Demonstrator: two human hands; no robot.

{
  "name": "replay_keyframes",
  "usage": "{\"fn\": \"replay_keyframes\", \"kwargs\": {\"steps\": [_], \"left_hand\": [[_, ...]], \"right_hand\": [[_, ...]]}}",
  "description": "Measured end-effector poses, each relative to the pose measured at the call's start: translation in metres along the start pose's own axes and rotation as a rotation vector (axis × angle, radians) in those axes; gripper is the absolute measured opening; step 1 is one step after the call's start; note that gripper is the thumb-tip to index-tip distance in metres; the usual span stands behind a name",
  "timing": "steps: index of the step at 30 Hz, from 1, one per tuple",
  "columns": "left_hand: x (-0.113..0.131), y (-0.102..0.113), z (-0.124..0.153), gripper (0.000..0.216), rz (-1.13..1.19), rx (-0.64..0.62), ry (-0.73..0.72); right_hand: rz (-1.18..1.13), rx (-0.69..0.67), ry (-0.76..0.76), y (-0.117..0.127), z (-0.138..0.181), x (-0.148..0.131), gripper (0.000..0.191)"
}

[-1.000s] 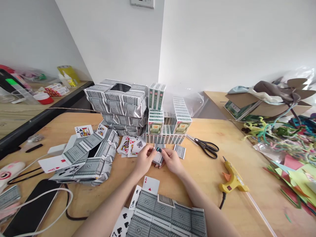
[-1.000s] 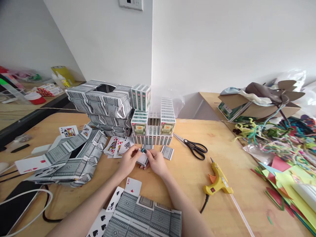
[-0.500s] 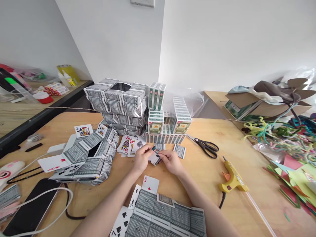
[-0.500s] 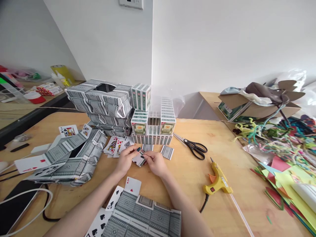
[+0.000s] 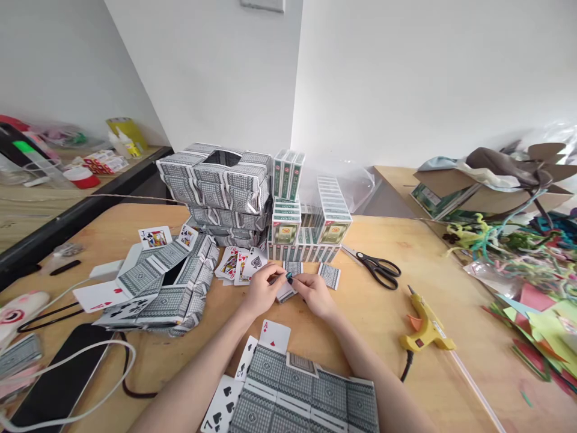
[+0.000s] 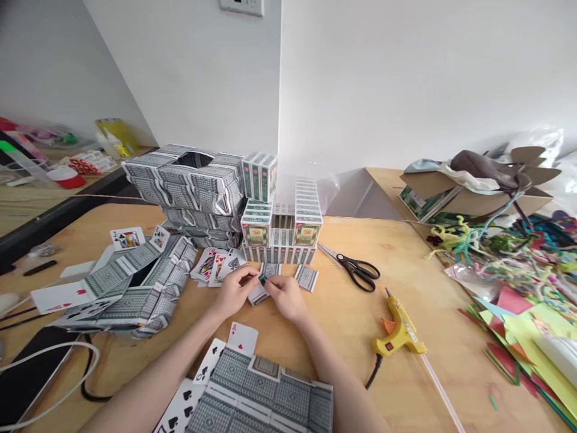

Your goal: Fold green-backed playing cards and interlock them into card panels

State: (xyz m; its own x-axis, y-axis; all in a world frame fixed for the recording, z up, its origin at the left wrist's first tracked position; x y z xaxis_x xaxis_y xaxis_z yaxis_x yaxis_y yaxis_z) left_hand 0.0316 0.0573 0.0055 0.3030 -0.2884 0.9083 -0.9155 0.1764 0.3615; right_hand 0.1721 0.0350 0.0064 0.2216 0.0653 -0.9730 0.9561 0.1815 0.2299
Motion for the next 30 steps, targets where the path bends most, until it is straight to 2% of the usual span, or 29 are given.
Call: {"fn": "replay_keyframes", "kwargs": {"steps": [5, 10, 17, 23, 30], "left_hand": [[0.0012, -0.0007, 0.0009, 0.011, -0.025, 0.032, -0.005], [-0.0002, -0.0024, 0.0002, 0.014, 0.045, 0.034, 0.080], [-0.0006, 0.0006, -0.0026, 0.019, 0.145, 0.091, 0.179], [-0.0030, 0.0044, -0.0044, 0.025, 0.274, 0.085, 0.265], [-0.0007, 0.0053, -0.0048, 0.016, 0.164, -0.012, 0.226]], "right_hand": [[-0.091, 0.015, -0.052, -0.0003, -0.0004, 0.0011, 0.031], [-0.106, 0.036, -0.070, 0.0004, -0.0005, 0.0025, 0.028], [-0.133, -0.015, -0.063, 0.0021, -0.0026, 0.0017, 0.017], [-0.162, 0.041, -0.063, 0.0052, -0.0034, 0.0043, 0.027], [-0.105, 0.105, -0.019, 0.0072, -0.0032, 0.0063, 0.033]]}}
Point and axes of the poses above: each hand's wrist, its own z-axis away from the middle knuckle, its own y-axis out of the back of the hand, x = y × z, the point moved 3 cm from there along -z, towards the middle knuckle, and after that the axes turned 3 degrees about y, right-handed, at the moved point
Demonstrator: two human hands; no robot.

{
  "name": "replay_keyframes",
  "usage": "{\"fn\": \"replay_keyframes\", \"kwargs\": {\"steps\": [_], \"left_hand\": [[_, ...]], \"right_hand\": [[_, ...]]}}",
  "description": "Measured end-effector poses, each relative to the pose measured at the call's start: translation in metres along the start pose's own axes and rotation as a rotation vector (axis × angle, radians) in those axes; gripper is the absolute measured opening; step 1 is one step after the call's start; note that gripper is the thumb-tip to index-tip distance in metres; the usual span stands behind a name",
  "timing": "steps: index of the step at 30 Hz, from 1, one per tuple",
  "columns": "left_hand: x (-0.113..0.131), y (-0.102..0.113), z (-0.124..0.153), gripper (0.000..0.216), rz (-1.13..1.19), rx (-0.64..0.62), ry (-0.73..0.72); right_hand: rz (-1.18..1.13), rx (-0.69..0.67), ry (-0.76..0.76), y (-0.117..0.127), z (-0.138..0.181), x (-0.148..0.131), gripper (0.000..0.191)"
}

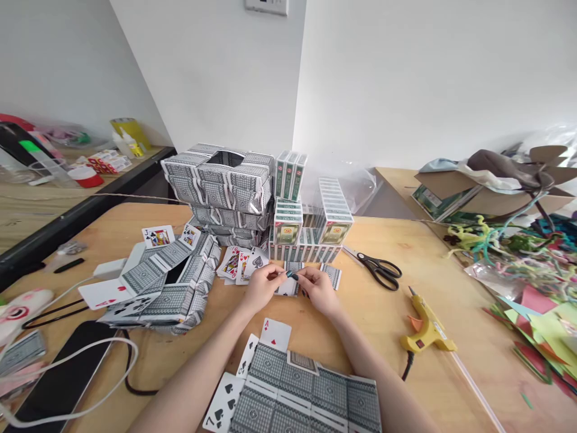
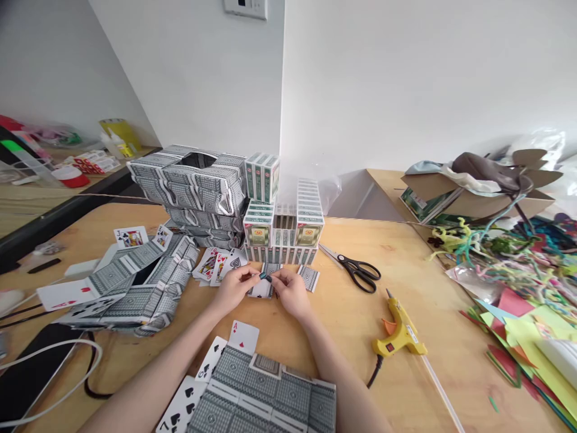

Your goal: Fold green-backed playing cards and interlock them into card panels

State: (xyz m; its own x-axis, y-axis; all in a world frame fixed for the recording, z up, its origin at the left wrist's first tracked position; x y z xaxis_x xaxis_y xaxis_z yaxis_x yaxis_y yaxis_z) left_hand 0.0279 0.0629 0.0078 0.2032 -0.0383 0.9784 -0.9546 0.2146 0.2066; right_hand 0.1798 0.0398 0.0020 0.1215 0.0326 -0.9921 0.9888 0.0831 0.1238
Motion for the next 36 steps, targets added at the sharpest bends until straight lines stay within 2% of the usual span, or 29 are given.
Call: {"fn": "replay_keyframes", "kwargs": {"steps": [5, 8, 11, 14, 18, 23, 30, 36], "left_hand": [[-0.002, 0.001, 0.000, 0.014, 0.153, -0.079, 0.077], [-0.008, 0.003, -0.002, 0.015, 0.224, -0.016, 0.122], [-0.012, 0.004, -0.003, 0.017, 0.265, 0.070, 0.104], [-0.010, 0.002, -0.002, 0.022, 0.177, 0.118, 0.056], [-0.003, -0.002, 0.003, 0.038, 0.030, 0.120, -0.059], [-0.007, -0.003, 0.005, 0.030, -0.053, 0.122, -0.108], [-0.006, -0.001, 0.007, 0.045, -0.055, 0.151, -0.094], [-0.001, -0.001, 0.009, 0.028, -0.149, 0.159, -0.137]], "right_hand": [[-0.060, -0.041, -0.012, -0.001, -0.001, -0.001, 0.034], [-0.086, -0.029, -0.028, 0.000, -0.002, -0.001, 0.036], [-0.076, -0.023, -0.040, 0.000, -0.002, 0.000, 0.036], [-0.027, -0.031, -0.008, -0.002, -0.002, 0.002, 0.035], [0.058, 0.023, 0.015, -0.001, -0.002, 0.006, 0.032], [0.088, 0.010, 0.022, -0.001, -0.002, 0.007, 0.030], [-0.093, -0.058, -0.039, 0.001, -0.002, -0.001, 0.027], [-0.282, -0.131, -0.036, 0.004, -0.001, 0.000, 0.031]]}}
Point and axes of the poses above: each hand's wrist, its own z-axis away from the middle knuckle, its own y-axis out of the back of the hand, x = y × z, the point moved 3 cm from there along -z, towards the middle knuckle, and after that the axes turned 3 degrees about y, right-handed, at the moved point
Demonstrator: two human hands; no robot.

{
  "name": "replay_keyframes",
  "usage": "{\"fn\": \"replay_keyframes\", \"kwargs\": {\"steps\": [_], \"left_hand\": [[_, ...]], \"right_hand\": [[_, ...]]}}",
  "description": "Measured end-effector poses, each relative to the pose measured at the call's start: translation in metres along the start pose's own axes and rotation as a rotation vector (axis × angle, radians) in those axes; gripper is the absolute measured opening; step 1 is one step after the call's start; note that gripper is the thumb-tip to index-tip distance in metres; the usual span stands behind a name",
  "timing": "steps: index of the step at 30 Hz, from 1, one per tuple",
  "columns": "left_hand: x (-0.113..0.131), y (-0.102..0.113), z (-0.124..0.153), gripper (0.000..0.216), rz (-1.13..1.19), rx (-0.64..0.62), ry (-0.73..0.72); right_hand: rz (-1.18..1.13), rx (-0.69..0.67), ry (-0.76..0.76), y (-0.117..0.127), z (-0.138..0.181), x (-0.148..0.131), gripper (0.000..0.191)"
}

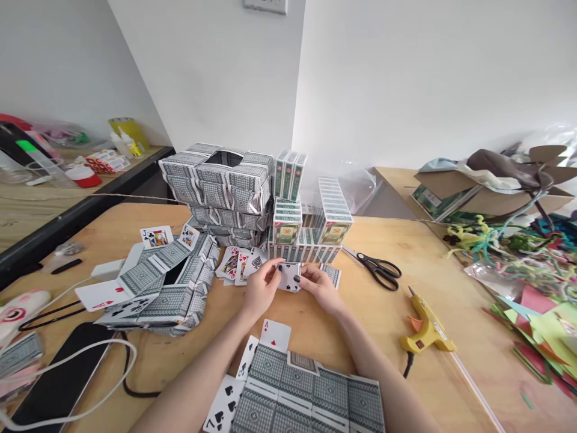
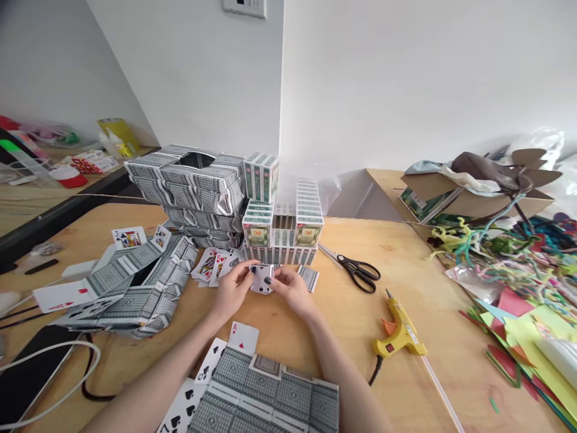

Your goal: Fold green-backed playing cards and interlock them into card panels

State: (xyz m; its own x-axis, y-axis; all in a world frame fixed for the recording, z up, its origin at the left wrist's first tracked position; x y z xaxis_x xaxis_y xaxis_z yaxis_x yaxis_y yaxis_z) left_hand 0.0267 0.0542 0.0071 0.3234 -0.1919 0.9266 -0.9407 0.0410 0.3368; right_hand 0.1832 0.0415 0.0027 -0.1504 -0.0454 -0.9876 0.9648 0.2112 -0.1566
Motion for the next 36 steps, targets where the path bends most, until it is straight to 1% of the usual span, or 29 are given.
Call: {"fn": "replay_keyframes", "kwargs": {"steps": [4, 7, 9, 12, 14, 19, 24, 26, 32, 34, 36], "left_hand": [[0.004, -0.001, -0.001, 0.023, -0.026, -0.014, -0.042], [0.008, -0.001, -0.001, 0.022, -0.033, -0.036, -0.132], [0.010, -0.003, 0.000, 0.023, -0.032, -0.077, -0.180], [0.009, -0.005, 0.002, 0.025, -0.059, -0.120, -0.192], [0.007, -0.005, 0.003, 0.025, -0.094, -0.092, -0.197], [0.012, 0.001, 0.005, 0.019, -0.139, 0.067, -0.248], [0.020, 0.003, 0.008, 0.015, -0.187, 0.133, -0.308], [0.019, 0.005, 0.009, 0.015, -0.196, 0.175, -0.285], [0.003, 0.014, 0.005, 0.016, -0.080, 0.344, -0.089], [0.002, 0.015, 0.003, 0.014, -0.060, 0.360, -0.063], [0.004, 0.014, 0.002, 0.014, -0.073, 0.314, -0.053]], "right_hand": [[-0.170, -0.094, -0.091, -0.008, 0.004, 0.002, 0.033], [-0.345, -0.191, -0.145, -0.015, 0.007, 0.000, 0.031], [-0.406, -0.218, -0.173, -0.017, 0.008, 0.000, 0.029], [-0.432, -0.218, -0.202, -0.017, 0.008, 0.001, 0.027], [-0.435, -0.215, -0.212, -0.016, 0.008, 0.001, 0.026], [-0.460, -0.225, -0.216, -0.016, 0.007, -0.003, 0.026], [-0.442, -0.222, -0.241, -0.016, 0.006, -0.004, 0.027], [-0.450, -0.198, -0.243, -0.015, 0.005, -0.002, 0.029], [-0.440, -0.140, -0.193, -0.011, 0.002, 0.001, 0.033], [-0.455, -0.117, -0.164, -0.009, 0.001, 0.001, 0.033], [-0.475, -0.079, -0.126, -0.008, 0.001, 0.000, 0.031]]}}
Point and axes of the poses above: each hand's wrist, its own z-axis away from the middle knuckle, its own y-axis out of the back of the hand, x = y × z, the point moved 3 cm from there along -z, towards the middle knuckle, and after that the axes turned 3 degrees about y, right-handed, at the moved point
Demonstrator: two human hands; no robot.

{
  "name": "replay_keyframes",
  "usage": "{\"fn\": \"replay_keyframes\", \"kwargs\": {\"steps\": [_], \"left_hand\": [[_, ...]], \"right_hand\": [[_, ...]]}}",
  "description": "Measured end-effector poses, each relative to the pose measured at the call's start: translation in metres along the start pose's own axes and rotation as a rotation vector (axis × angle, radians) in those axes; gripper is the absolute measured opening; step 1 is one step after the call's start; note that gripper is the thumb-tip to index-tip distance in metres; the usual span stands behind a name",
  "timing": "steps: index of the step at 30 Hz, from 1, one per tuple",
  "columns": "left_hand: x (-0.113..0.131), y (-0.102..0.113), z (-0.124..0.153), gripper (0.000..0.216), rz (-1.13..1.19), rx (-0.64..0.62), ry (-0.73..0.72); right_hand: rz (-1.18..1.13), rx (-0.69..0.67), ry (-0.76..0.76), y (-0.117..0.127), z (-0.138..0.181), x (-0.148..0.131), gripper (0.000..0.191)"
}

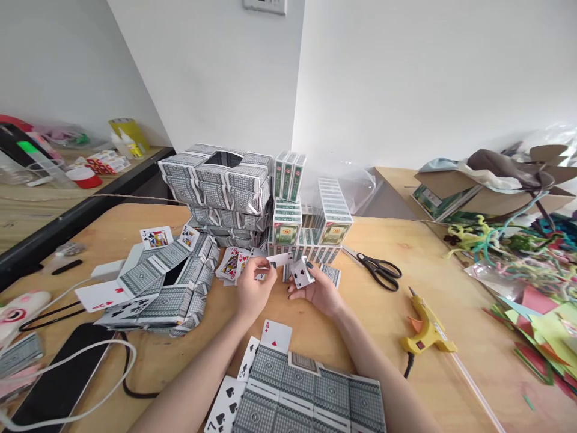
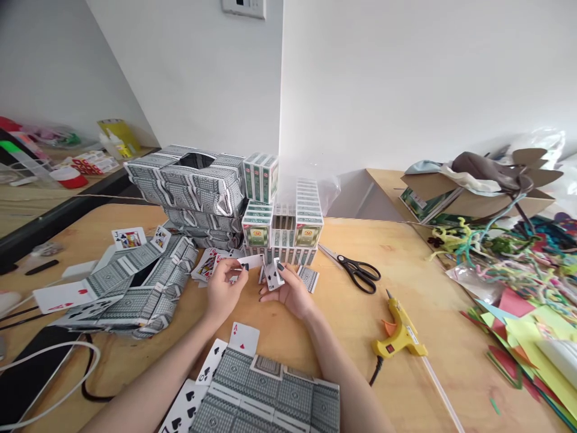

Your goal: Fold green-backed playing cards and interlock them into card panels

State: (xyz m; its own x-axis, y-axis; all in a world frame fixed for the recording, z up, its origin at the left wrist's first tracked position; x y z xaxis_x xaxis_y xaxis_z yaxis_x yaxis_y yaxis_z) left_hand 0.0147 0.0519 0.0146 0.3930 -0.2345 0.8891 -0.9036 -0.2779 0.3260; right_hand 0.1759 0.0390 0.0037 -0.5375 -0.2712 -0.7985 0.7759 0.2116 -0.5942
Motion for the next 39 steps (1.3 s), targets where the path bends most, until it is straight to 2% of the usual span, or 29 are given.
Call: {"fn": "replay_keyframes", "kwargs": {"steps": [3, 6, 9, 13, 19, 21, 24, 27, 33, 39], "left_hand": [[0.007, -0.004, 0.002, 0.015, -0.022, -0.165, -0.056], [0.016, -0.009, 0.006, 0.012, -0.033, -0.329, -0.194], [0.020, -0.011, 0.009, 0.020, -0.082, -0.398, -0.296], [0.021, -0.011, 0.011, 0.033, -0.111, -0.434, -0.323], [0.021, -0.011, 0.010, 0.021, -0.100, -0.456, -0.364], [0.018, -0.012, 0.010, 0.024, -0.041, -0.433, -0.313], [0.011, -0.012, 0.009, 0.044, 0.071, -0.331, -0.188], [0.008, -0.011, 0.008, 0.055, 0.032, -0.275, -0.126], [0.013, -0.012, 0.008, 0.053, -0.073, -0.407, -0.201], [0.011, -0.013, 0.009, 0.055, -0.073, -0.431, -0.219]], "right_hand": [[0.005, 0.048, 0.071, 0.001, 0.000, -0.003, 0.030], [0.044, 0.088, 0.108, 0.002, 0.000, -0.004, 0.027], [0.100, 0.105, 0.102, 0.002, -0.001, -0.002, 0.029], [0.173, 0.121, 0.081, 0.003, -0.001, 0.001, 0.034], [0.197, 0.127, 0.072, 0.003, -0.002, 0.003, 0.032], [0.171, 0.133, 0.094, 0.002, -0.003, 0.002, 0.031], [0.113, 0.155, 0.126, 0.002, -0.003, 0.001, 0.032], [0.088, 0.172, 0.114, 0.001, -0.003, 0.001, 0.034], [0.136, 0.142, 0.093, 0.002, -0.003, 0.002, 0.033], [0.217, 0.166, 0.098, 0.008, -0.003, 0.006, 0.037]]}}
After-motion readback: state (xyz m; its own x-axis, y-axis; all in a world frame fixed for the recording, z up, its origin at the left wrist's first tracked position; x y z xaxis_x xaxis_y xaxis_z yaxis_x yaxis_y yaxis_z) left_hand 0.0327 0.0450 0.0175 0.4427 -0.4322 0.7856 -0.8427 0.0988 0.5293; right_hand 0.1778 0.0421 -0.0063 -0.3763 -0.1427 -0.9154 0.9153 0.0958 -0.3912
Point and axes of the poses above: each hand's wrist, its own z-axis away from the middle knuckle, its own y-axis out of the back of the hand, x = y × z, the point moved 3 cm from there along -z, towards the middle knuckle, and after that the axes turned 3 degrees about y, right-handed, at the moved point
